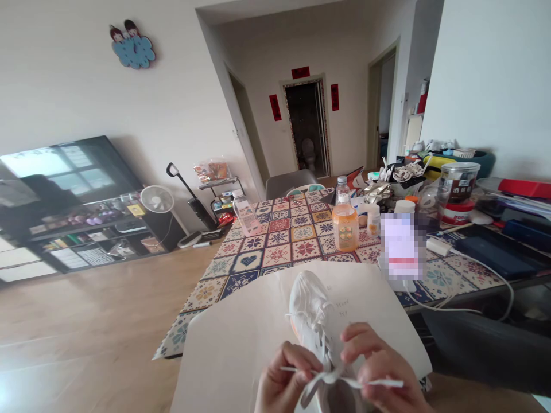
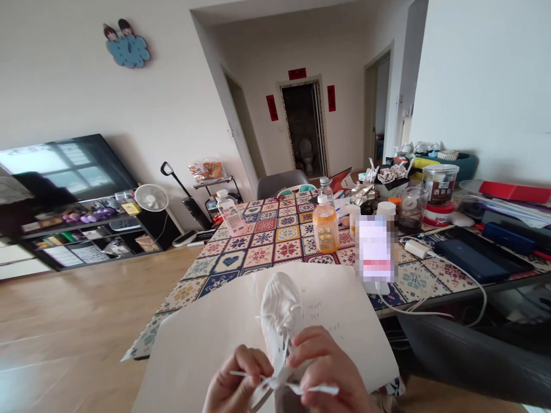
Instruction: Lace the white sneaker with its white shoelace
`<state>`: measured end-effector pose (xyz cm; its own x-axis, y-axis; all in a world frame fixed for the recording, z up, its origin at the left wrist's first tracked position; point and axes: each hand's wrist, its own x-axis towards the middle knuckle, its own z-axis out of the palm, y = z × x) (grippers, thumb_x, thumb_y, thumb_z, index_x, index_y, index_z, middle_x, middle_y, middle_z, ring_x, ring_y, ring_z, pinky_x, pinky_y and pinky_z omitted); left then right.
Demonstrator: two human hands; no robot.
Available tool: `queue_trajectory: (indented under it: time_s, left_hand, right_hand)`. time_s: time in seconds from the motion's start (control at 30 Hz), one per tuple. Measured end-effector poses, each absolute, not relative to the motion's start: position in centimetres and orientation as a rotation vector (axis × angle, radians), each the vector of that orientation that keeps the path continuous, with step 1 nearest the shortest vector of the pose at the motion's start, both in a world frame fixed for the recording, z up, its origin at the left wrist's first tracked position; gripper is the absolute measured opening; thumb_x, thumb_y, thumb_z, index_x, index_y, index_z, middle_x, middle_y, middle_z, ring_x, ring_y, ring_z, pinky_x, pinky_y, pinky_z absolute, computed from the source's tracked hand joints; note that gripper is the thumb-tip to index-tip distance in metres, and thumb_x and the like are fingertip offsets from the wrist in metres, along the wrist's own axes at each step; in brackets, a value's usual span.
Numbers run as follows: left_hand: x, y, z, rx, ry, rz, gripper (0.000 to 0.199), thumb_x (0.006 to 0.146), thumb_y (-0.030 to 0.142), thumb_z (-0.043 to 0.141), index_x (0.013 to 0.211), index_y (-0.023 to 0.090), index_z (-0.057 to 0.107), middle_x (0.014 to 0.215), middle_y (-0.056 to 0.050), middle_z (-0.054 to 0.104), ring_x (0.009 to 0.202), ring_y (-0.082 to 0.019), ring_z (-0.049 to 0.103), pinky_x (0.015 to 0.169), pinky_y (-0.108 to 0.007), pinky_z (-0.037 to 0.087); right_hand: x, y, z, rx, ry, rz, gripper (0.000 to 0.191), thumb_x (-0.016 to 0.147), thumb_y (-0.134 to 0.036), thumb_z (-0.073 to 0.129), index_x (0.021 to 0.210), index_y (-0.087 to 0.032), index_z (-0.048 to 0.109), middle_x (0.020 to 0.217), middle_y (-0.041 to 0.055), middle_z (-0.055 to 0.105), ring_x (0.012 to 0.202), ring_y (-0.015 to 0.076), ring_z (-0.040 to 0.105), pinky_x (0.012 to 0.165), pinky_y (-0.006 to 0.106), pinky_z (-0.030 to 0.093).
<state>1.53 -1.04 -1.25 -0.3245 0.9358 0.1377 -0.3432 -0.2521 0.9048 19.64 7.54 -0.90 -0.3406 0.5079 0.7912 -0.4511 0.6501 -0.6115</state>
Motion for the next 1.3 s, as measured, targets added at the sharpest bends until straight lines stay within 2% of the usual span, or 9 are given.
queue_trajectory:
  time_s: [0.07,0.17,0.23,0.37,0.6,0.83,1.03,1.2,1.3]
  left_hand:
    - [0.7,-0.8,-1.0,0.753,0.897,1.820,0.033,0.072,0.040,0.090,0.067,0.018,0.067,0.069,-0.003,0.072,0.071,-0.016,0.063,0.070,-0.025,0.050]
    - [-1.1,-0.8,-0.3,0.614,0.723,1.882,0.025,0.080,0.034,0.084,0.075,0.021,0.063,0.051,0.008,0.049,0.048,-0.008,0.044,0.061,-0.021,0.047]
    - [-2.5,-1.0,0.1,0.649,0.705,1.884,0.023,0.085,0.034,0.079,0.076,0.021,0.062,0.048,0.011,0.033,0.043,-0.006,0.023,0.049,-0.018,0.036]
    - [-5.3,-1.9,0.1,0.817,0.949,1.682,0.030,0.087,0.046,0.075,0.079,0.021,0.061,0.052,0.011,0.026,0.049,-0.009,0.013,0.050,-0.019,0.025]
    - [-5.6,-1.4,-1.1,1.260,1.441,0.986,0.054,0.086,0.073,0.056,0.092,0.020,0.063,0.055,0.011,0.026,0.049,-0.011,0.021,0.049,-0.024,0.018]
    - [-3.8,-0.5,-1.0,1.588,1.793,0.528,0.025,0.087,0.027,0.051,0.072,0.017,0.068,0.063,0.003,0.050,0.062,-0.015,0.043,0.060,-0.026,0.031]
    - [-5.3,-1.4,-0.7,1.511,1.683,0.561,0.011,0.081,0.026,0.058,0.073,0.019,0.062,0.067,0.003,0.052,0.065,-0.016,0.047,0.062,-0.025,0.035]
    - [-6.0,-2.0,-0.3,1.661,1.332,0.889,0.037,0.085,0.054,0.069,0.074,0.020,0.062,0.089,-0.006,0.062,0.082,-0.021,0.056,0.078,-0.030,0.043]
    - [-4.7,-1.6,-0.6,1.587,1.164,1.182,0.046,0.085,0.064,0.067,0.072,0.020,0.064,0.102,-0.010,0.068,0.095,-0.026,0.059,0.083,-0.033,0.044]
  right_hand:
    - [19.7,8.0,-1.4,-0.024,-1.333,1.360,0.027,0.098,-0.050,0.061,0.084,-0.028,0.061,0.076,0.0012,0.070,0.092,0.0236,0.069,0.093,0.041,0.055]
    - [20.1,9.3,-1.9,0.027,-0.951,1.797,0.030,0.100,-0.048,0.059,0.080,-0.027,0.052,0.051,-0.0090,0.039,0.046,0.0122,0.045,0.063,0.027,0.053]
    - [21.0,10.6,-2.3,0.026,-0.921,1.862,0.034,0.101,-0.049,0.056,0.077,-0.026,0.046,0.051,-0.0111,0.023,0.040,0.0104,0.020,0.044,0.020,0.035]
    - [23.4,13.3,-3.0,-0.077,-1.405,1.752,0.055,0.095,-0.070,0.050,0.070,-0.025,0.032,0.051,-0.0125,0.016,0.041,0.0089,0.008,0.041,0.023,0.017]
    - [22.5,13.1,-2.4,-0.220,-2.056,1.593,0.054,0.095,-0.060,0.061,0.061,-0.019,0.051,0.065,-0.0032,0.046,0.061,0.0143,0.040,0.060,0.028,0.030]
    - [21.7,12.0,-1.9,-0.626,-2.393,1.406,0.021,0.091,-0.025,0.066,0.073,-0.019,0.056,0.067,-0.0050,0.052,0.064,0.0134,0.046,0.058,0.023,0.030]
    - [22.8,12.5,-2.2,-0.615,-2.418,1.408,0.004,0.081,-0.019,0.072,0.079,-0.019,0.068,0.074,-0.0027,0.064,0.071,0.0157,0.056,0.063,0.023,0.038]
    - [23.1,13.6,-2.5,-0.172,-2.212,1.526,0.034,0.082,-0.050,0.079,0.070,-0.019,0.070,0.078,0.0007,0.067,0.077,0.0187,0.061,0.074,0.029,0.046]
    - [22.1,13.1,-2.4,0.083,-1.901,1.723,0.035,0.084,-0.051,0.079,0.069,-0.020,0.070,0.094,0.0059,0.074,0.096,0.0234,0.067,0.087,0.035,0.048]
